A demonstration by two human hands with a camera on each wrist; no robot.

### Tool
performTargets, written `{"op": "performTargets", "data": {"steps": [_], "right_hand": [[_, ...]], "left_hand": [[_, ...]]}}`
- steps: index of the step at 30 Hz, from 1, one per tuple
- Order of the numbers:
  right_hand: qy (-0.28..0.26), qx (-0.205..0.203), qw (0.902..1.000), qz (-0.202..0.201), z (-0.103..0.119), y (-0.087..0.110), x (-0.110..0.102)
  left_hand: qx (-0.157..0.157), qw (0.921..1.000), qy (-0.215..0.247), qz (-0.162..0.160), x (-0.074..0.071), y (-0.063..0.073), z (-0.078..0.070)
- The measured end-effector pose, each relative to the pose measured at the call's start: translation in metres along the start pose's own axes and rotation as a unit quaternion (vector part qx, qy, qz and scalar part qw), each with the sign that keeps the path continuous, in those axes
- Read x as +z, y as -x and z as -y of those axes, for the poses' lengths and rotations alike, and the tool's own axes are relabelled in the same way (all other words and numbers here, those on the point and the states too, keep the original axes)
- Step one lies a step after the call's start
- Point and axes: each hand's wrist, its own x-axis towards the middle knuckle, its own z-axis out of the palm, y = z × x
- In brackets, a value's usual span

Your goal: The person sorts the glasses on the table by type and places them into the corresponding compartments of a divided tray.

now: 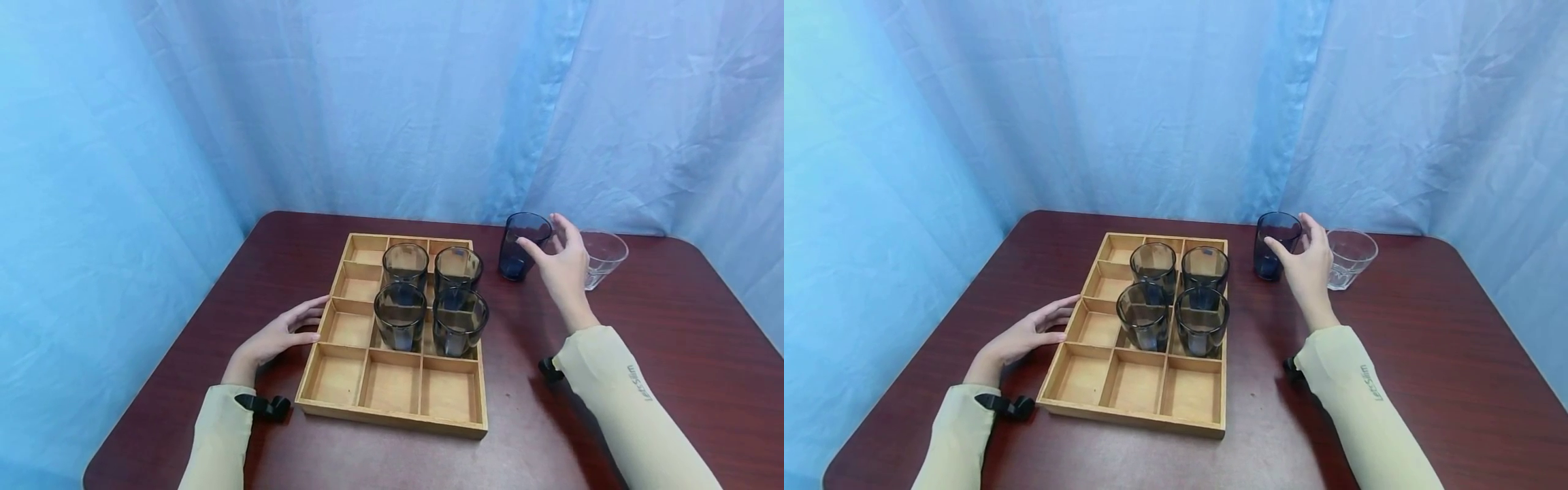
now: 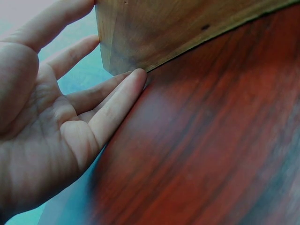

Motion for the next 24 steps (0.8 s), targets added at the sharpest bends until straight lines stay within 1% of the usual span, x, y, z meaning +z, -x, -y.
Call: {"op": "performTargets", "data": {"steps": [6,11,18,24], "right_hand": [[-0.011,0.02,0.9997,-0.005,-0.009,-0.005,0.006],[-0.01,0.033,0.9994,-0.007,-0.012,-0.006,0.011],[0.009,0.059,0.9982,0.001,-0.012,-0.009,0.016],[0.055,0.078,0.9952,0.019,-0.011,-0.012,0.017]], "left_hand": [[0.006,1.0,0.002,0.003,-0.002,0.0,0.0],[0.001,1.0,-0.005,0.0,-0.004,0.0,0.001],[0.002,0.9999,-0.011,-0.001,-0.004,0.002,0.004],[-0.001,1.0,-0.006,-0.001,-0.006,0.002,0.003]]}}
